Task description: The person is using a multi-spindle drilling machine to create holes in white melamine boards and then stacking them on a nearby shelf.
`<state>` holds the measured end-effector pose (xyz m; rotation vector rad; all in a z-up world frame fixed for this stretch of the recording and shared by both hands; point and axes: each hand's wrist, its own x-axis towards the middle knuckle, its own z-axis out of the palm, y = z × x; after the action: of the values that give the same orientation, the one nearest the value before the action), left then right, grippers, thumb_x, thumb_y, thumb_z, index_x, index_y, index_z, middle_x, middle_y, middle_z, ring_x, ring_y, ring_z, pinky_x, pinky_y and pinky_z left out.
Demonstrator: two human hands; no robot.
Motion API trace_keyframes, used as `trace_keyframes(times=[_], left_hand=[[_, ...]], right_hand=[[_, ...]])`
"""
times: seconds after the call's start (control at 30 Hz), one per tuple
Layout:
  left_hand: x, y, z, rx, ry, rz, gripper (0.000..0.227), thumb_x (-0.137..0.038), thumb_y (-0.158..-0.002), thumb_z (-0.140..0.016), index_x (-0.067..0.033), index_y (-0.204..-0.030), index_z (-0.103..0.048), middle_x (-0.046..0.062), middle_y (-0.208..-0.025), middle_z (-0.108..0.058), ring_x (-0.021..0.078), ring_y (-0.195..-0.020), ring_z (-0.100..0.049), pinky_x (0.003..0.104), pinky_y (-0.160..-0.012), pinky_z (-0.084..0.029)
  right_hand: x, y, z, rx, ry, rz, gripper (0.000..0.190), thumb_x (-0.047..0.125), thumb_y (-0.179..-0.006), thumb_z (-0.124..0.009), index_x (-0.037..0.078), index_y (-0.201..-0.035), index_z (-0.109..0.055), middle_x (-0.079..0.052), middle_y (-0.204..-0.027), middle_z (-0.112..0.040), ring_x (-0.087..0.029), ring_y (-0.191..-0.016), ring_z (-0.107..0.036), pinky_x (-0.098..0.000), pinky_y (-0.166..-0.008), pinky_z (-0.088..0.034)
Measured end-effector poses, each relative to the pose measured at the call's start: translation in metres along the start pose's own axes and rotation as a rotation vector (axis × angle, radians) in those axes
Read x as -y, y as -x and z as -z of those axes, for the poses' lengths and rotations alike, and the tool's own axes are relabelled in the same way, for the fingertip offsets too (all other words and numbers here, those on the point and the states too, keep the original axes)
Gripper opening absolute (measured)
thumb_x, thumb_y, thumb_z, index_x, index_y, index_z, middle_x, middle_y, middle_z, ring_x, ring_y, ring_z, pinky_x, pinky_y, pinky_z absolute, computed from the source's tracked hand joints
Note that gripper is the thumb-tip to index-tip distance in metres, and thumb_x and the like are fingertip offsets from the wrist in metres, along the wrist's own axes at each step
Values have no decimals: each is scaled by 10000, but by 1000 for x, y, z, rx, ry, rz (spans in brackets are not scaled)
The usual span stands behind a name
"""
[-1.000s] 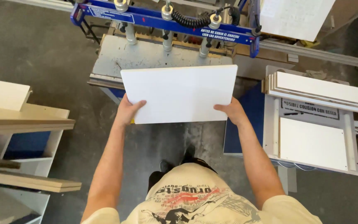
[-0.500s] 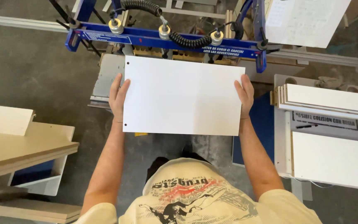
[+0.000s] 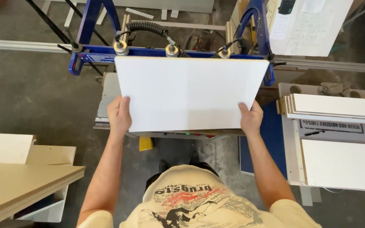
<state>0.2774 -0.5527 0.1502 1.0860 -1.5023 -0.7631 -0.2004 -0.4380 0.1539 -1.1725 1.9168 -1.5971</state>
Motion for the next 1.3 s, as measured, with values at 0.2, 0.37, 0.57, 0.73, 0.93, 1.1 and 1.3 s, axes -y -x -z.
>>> trace_keyframes(times=[0.2, 0.37, 0.57, 0.73, 0.93, 1.1, 1.3], left_hand=[[-69, 17, -4, -114, -267, 238, 205, -281, -1066, -689, -90, -1140, -694, 91, -743, -672, 238, -695, -653, 404, -616, -504], [-43, 68, -26, 88, -460, 517, 351, -329, -1039, -659, -68, -1272, -697, 173, -916, -731, 347, -855, -718, 465, -725, -556], [-4, 31, -68, 265, -337, 815, 583, -384, -1024, -629, -69, -1504, -525, 171, -1425, -609, 315, -1278, -604, 455, -1081, -500], [108, 15, -107, 186, -340, 911, 686, -418, -909, -771, -153, -1502, -551, 168, -1398, -527, 327, -1304, -573, 432, -1101, -512], [189, 9, -137, 195, -502, 891, 711, -475, -873, -799, -223, -1495, -565, 81, -1286, -532, 250, -1251, -586, 380, -1069, -513], [169, -15, -143, 266, -570, 770, 698, -350, -928, -774, -147, -1539, -503, 146, -1359, -478, 322, -1294, -549, 408, -1105, -494], [116, 16, -85, 600, -612, 474, 1025, -417, -707, -909, -26, -1540, -455, 272, -1464, -506, 427, -1362, -516, 514, -1176, -420]], right_hand=[[32, 50, -11, -34, 186, -229, 231, 267, -941, -802, 159, -1115, -694, -77, -873, -722, -239, -834, -686, -391, -723, -503], [-2, 94, -30, 143, 407, -410, 428, 443, -979, -737, 72, -1194, -734, -199, -1099, -729, -379, -1064, -684, -456, -890, -538], [-81, 64, -69, 247, 515, -404, 570, 538, -984, -695, 64, -1301, -691, -193, -1211, -698, -371, -1166, -651, -471, -1013, -511], [-120, 26, -95, 272, 513, -431, 636, 581, -971, -681, 59, -1334, -674, -225, -1252, -664, -399, -1209, -620, -495, -1042, -487], [-187, -4, -112, 295, 581, -448, 691, 575, -944, -709, 71, -1409, -627, -244, -1370, -546, -422, -1305, -553, -504, -1093, -448], [-176, -24, -114, 406, 644, -351, 713, 408, -979, -706, 6, -1522, -479, -302, -1457, -467, -460, -1414, -421, -535, -1173, -368], [-84, 0, -66, 638, 516, -407, 1037, 454, -739, -902, 92, -1565, -390, -262, -1489, -477, -415, -1458, -382, -534, -1213, -336]])
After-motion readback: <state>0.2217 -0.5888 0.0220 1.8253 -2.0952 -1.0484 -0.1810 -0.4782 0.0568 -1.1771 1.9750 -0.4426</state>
